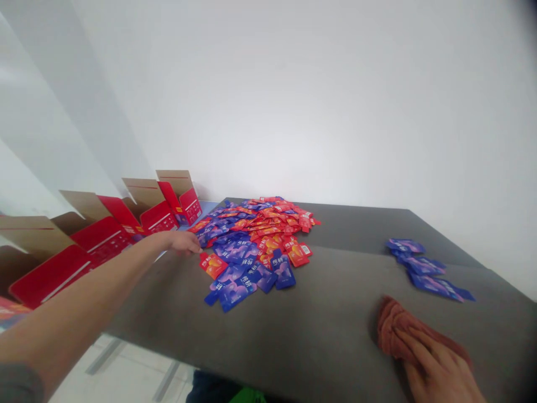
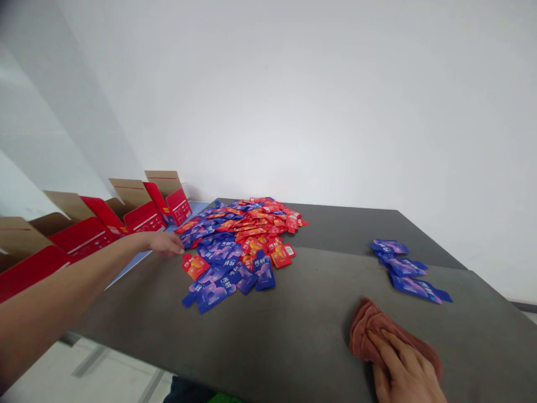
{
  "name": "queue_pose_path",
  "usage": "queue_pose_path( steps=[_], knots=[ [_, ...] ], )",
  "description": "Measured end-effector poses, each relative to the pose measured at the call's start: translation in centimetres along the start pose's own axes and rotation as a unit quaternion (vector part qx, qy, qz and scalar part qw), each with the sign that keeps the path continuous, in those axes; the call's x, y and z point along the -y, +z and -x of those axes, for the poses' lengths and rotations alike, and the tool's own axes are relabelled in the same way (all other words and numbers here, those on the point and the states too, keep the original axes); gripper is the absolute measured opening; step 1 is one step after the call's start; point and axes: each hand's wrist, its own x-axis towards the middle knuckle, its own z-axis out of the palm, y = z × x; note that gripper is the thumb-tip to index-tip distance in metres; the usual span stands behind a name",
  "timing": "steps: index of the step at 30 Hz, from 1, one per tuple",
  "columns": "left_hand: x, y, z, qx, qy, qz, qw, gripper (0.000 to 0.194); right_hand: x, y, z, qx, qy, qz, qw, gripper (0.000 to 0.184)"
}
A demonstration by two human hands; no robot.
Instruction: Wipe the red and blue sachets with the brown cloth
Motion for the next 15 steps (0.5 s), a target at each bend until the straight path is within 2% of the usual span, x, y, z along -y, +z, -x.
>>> queue_pose_path(
  steps=[6,15],
  knots=[
    [1.8,2.4,-2.5,-0.013,-0.001,-0.032,0.999,0.041,-0.8,0.5,0.6,0.022,0.007,0.003,1.0,0.037],
    [2.1,3.6,-3.2,-0.023,0.016,-0.003,1.0,0.044,0.6,-0.6,0.5,0.026,0.03,-0.008,0.999,0.039]
  ],
)
